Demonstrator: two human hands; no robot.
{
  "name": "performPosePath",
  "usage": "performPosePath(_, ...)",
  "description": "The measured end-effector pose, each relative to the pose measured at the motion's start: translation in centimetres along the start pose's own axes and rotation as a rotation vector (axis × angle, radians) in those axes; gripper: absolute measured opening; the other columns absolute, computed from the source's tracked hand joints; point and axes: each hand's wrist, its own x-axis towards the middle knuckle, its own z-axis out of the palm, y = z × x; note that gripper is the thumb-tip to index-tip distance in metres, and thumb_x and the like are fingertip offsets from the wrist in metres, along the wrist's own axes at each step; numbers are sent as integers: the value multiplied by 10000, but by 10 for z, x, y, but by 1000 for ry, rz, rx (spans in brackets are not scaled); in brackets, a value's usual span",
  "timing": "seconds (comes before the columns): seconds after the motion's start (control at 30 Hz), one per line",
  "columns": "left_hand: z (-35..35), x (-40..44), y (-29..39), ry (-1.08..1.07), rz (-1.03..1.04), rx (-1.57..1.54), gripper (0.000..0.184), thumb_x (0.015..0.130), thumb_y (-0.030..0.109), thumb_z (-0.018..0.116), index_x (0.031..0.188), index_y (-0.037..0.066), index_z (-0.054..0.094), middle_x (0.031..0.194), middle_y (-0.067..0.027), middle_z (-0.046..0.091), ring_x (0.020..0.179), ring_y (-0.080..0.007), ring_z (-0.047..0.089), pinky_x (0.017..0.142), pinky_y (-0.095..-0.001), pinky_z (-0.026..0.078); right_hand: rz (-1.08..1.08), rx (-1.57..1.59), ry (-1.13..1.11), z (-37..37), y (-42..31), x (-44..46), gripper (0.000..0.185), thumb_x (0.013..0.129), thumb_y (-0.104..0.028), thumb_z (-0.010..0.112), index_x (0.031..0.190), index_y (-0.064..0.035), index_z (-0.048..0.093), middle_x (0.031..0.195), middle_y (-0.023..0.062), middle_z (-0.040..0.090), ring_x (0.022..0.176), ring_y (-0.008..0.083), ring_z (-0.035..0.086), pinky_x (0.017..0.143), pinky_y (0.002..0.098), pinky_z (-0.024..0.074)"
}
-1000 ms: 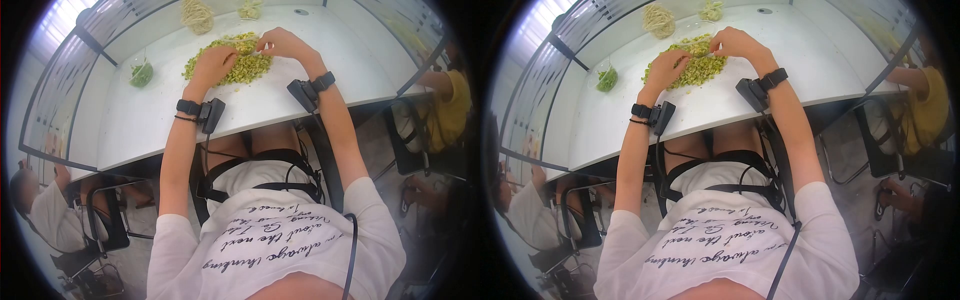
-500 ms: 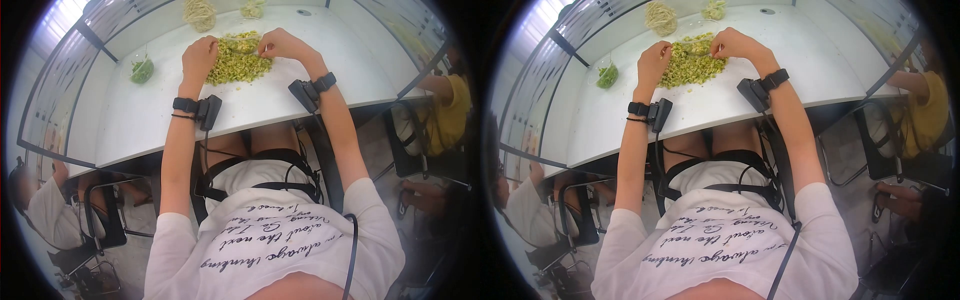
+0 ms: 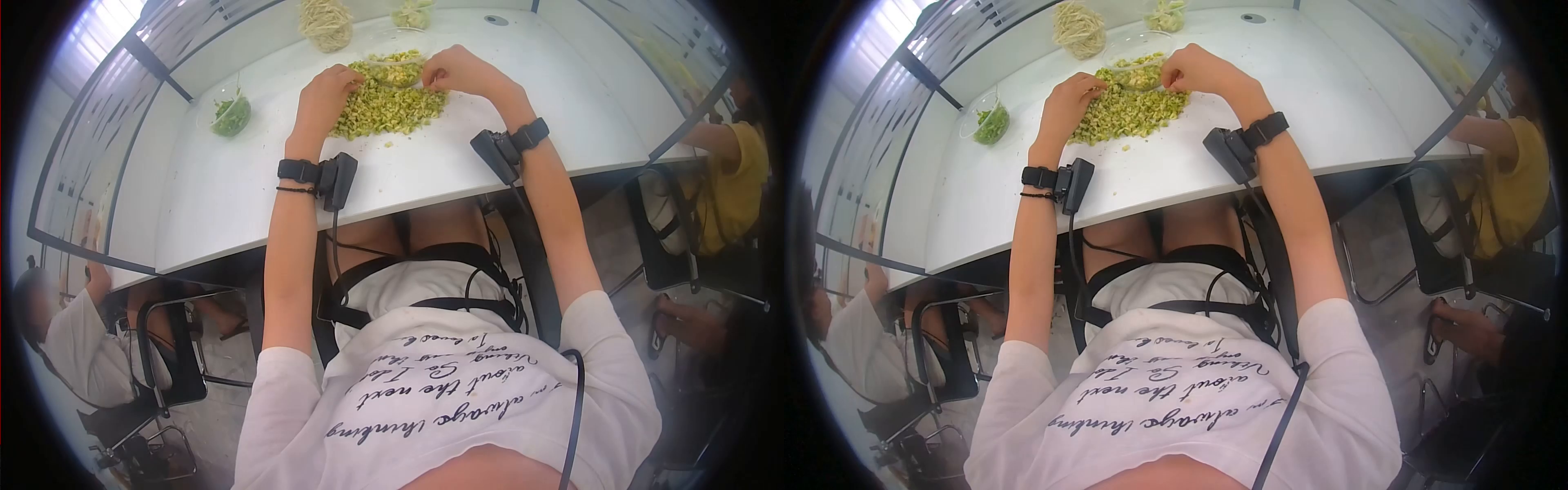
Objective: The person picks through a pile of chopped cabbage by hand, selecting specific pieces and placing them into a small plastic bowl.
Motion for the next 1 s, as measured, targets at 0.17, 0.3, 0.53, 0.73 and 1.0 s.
performPosePath(0.17,-4,0,3,22,-49,-1,112,824,97,577,902,96,657,911,-50,645,793,-246,614,688,-328,483,-20,101,48,-2,-4,-1,98,722,-35,672,819,-17,672,738,87,669,715,174,649,656,295,512)
performPosePath(0.3,-6,0,2,15,-70,-6,107,824,96,576,899,85,651,896,-55,644,785,-251,613,684,-325,479,-20,167,2,-3,-9,-1,93,736,-48,655,824,-18,668,745,74,673,725,159,651,661,280,511)
performPosePath(0.53,-5,1,1,-71,-97,-46,153,813,129,610,953,105,666,891,-43,659,793,-210,621,699,-307,478,-29,186,-55,-6,-12,-1,106,755,-68,664,853,-28,670,781,48,671,740,131,643,680,251,502)
performPosePath(0.73,-9,0,8,-110,-107,-81,176,800,166,635,962,107,667,886,-41,658,803,-210,612,715,-306,471,-12,237,-83,-6,-13,-1,104,764,-76,668,858,-31,667,798,42,670,763,125,641,696,249,500)
performPosePath(1.0,-9,0,9,-131,-83,-167,110,794,109,627,896,69,639,854,-50,654,809,-219,603,725,-316,466,-23,303,-140,-5,-14,0,99,774,-60,660,867,-24,658,831,40,664,789,120,635,753,247,503)
